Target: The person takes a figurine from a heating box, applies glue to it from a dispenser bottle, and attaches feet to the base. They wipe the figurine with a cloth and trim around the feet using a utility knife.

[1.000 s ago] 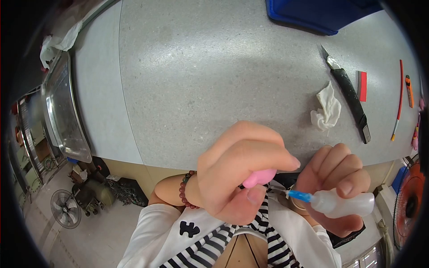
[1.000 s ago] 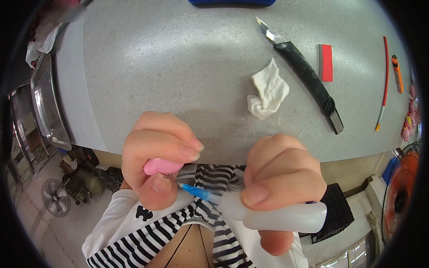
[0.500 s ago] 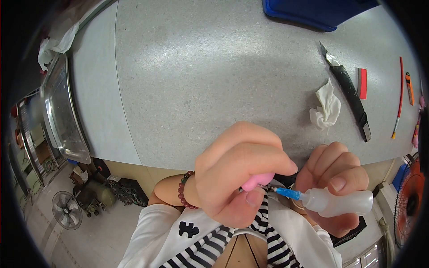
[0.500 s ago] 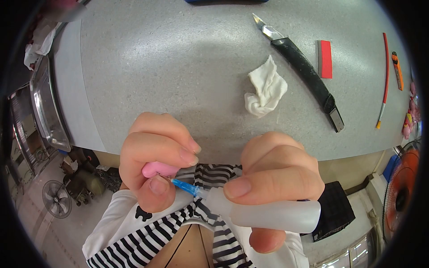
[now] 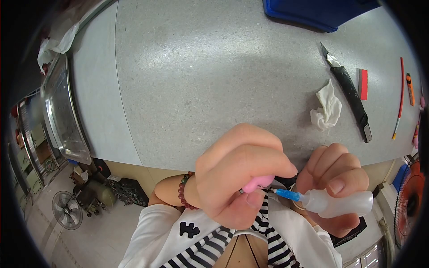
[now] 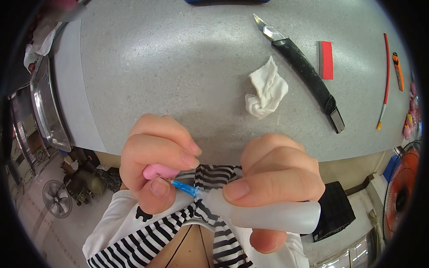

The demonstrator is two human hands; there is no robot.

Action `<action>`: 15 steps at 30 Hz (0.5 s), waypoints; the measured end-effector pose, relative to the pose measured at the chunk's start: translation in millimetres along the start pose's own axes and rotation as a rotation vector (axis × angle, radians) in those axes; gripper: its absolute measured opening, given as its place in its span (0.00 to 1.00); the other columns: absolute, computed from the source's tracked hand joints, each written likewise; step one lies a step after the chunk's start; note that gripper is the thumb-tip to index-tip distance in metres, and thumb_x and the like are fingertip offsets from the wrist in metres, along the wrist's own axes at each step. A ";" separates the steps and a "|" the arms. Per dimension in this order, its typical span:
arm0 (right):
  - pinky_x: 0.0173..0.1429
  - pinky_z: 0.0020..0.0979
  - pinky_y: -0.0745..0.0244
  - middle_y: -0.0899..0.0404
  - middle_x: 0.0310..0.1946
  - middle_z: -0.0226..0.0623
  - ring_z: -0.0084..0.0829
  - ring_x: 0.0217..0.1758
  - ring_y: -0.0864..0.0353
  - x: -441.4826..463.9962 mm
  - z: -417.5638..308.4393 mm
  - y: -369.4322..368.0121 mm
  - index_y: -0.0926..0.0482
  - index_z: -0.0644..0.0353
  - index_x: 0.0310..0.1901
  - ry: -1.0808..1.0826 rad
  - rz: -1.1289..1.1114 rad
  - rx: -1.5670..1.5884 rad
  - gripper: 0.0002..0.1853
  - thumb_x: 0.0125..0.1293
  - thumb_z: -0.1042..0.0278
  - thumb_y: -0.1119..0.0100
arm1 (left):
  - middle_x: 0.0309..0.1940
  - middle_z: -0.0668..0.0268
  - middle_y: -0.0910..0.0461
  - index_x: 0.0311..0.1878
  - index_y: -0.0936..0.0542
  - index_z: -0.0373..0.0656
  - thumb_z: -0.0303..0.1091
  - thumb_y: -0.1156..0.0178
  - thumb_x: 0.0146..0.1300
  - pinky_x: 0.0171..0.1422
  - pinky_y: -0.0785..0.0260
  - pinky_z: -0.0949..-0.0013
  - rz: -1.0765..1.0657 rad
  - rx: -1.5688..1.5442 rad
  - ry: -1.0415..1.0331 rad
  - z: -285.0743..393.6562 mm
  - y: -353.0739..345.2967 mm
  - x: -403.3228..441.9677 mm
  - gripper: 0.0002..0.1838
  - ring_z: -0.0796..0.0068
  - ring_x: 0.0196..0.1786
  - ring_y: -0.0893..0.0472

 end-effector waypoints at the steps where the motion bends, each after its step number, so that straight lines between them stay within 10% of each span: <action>1: 0.21 0.23 0.56 0.40 0.18 0.27 0.20 0.19 0.47 0.0 0.1 -0.2 0.30 0.59 0.30 -0.004 0.000 -0.004 0.22 0.55 0.43 0.48 | 0.27 0.53 0.28 0.34 0.26 0.28 0.24 0.54 0.47 0.23 0.39 0.76 -0.002 -0.002 -0.001 -0.1 0.0 0.0 0.12 0.74 0.23 0.31; 15: 0.19 0.23 0.56 0.40 0.17 0.28 0.20 0.18 0.47 -0.2 -0.7 -0.7 0.30 0.59 0.29 0.013 0.026 -0.017 0.22 0.56 0.43 0.49 | 0.26 0.54 0.28 0.34 0.26 0.28 0.23 0.55 0.45 0.24 0.38 0.76 -0.003 -0.022 0.022 0.1 -0.8 0.3 0.13 0.73 0.25 0.31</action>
Point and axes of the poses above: each hand's wrist, its own x-axis towards the middle knuckle, its own y-axis out of the back of the hand, z = x × y, the point moved 7 cm from there along x, towards the middle knuckle
